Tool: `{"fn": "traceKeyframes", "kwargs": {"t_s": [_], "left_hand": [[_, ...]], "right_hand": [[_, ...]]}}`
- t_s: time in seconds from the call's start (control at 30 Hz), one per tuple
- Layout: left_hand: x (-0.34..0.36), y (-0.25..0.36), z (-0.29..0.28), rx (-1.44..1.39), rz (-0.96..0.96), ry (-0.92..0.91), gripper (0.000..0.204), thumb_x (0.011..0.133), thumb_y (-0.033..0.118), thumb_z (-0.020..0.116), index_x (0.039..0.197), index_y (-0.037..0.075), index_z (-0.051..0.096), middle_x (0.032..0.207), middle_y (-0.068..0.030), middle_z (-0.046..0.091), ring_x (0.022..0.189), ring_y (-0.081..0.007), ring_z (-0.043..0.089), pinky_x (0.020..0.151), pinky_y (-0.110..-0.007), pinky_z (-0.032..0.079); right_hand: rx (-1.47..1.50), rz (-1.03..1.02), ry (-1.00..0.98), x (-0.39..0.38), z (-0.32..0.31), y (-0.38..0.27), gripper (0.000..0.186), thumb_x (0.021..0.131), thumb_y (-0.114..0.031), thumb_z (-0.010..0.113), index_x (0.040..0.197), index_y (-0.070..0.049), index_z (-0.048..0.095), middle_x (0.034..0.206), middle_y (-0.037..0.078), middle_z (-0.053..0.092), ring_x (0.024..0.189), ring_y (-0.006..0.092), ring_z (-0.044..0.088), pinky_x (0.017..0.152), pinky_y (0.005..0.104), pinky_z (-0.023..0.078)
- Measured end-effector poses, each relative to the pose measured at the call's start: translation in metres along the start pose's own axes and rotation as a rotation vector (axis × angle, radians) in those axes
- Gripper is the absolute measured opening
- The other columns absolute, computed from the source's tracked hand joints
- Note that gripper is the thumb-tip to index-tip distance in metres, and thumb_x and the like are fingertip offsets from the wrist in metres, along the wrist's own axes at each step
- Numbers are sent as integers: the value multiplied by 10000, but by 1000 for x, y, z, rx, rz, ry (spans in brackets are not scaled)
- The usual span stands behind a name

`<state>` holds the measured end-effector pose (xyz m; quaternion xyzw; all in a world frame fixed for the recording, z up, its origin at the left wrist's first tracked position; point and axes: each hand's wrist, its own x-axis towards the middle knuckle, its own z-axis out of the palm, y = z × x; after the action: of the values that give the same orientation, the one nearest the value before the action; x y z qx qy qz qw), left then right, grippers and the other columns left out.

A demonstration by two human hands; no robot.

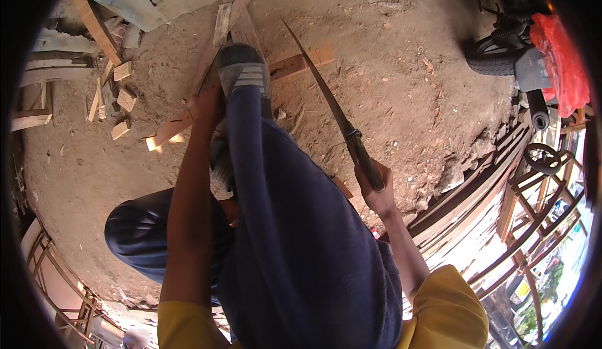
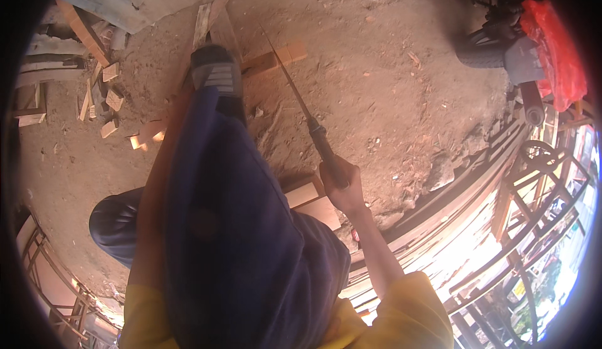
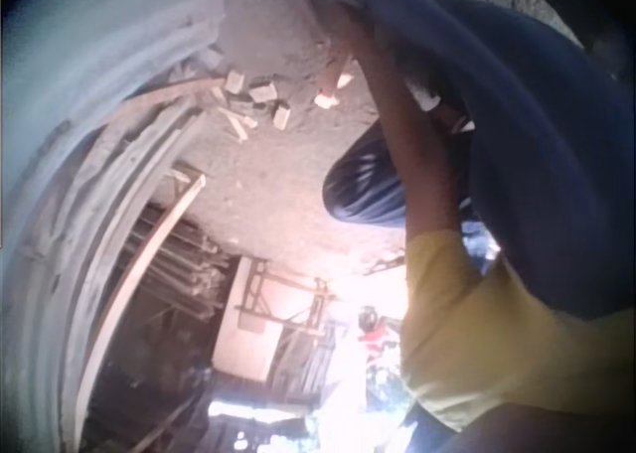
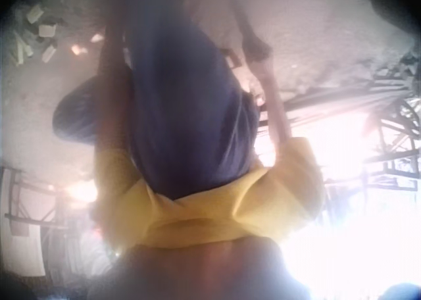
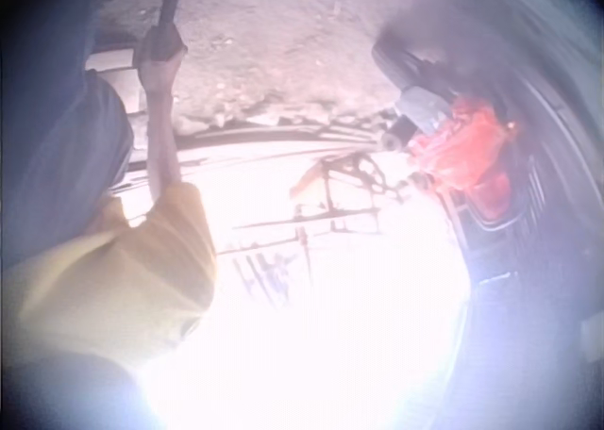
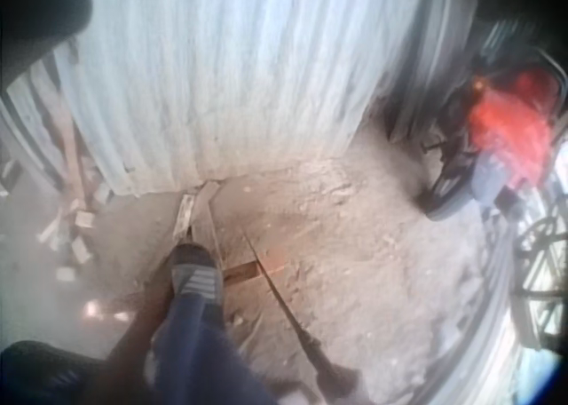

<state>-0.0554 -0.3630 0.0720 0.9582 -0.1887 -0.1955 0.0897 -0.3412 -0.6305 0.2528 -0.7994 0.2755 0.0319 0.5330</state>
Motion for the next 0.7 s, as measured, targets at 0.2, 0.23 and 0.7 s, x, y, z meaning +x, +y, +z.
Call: {"fn": "traceKeyframes", "kwargs": {"t_s": [0.2, 0.23, 0.7], "left_hand": [[7, -28, 11, -61, 123, 54, 290, 732, 41, 596, 1020, 76, 592, 984, -145, 641, 1024, -325, 585, 867, -584, 346], [10, -26, 9, -102, 142, 85, 286, 727, 30, 593, 1009, 75, 596, 981, -146, 640, 1022, -327, 583, 870, -578, 342], [2, -26, -31, 28, 358, -13, 464, 678, 15, 612, 1127, 115, 552, 1003, -121, 635, 1017, -336, 586, 918, -588, 328]], "right_hand": [[80, 2, -16, 24, 14, 1, 169, 887, -149, 586, 814, 3, 584, 629, -38, 485, 592, 33, 416, 506, 233, 342], [111, 10, 14, 45, 22, 0, 183, 884, -160, 585, 795, -1, 570, 615, -40, 473, 584, 35, 420, 504, 230, 341], [137, 103, 78, 6, 35, -20, 227, 886, -173, 560, 727, -14, 531, 569, -42, 447, 507, 40, 394, 442, 245, 314]]}}
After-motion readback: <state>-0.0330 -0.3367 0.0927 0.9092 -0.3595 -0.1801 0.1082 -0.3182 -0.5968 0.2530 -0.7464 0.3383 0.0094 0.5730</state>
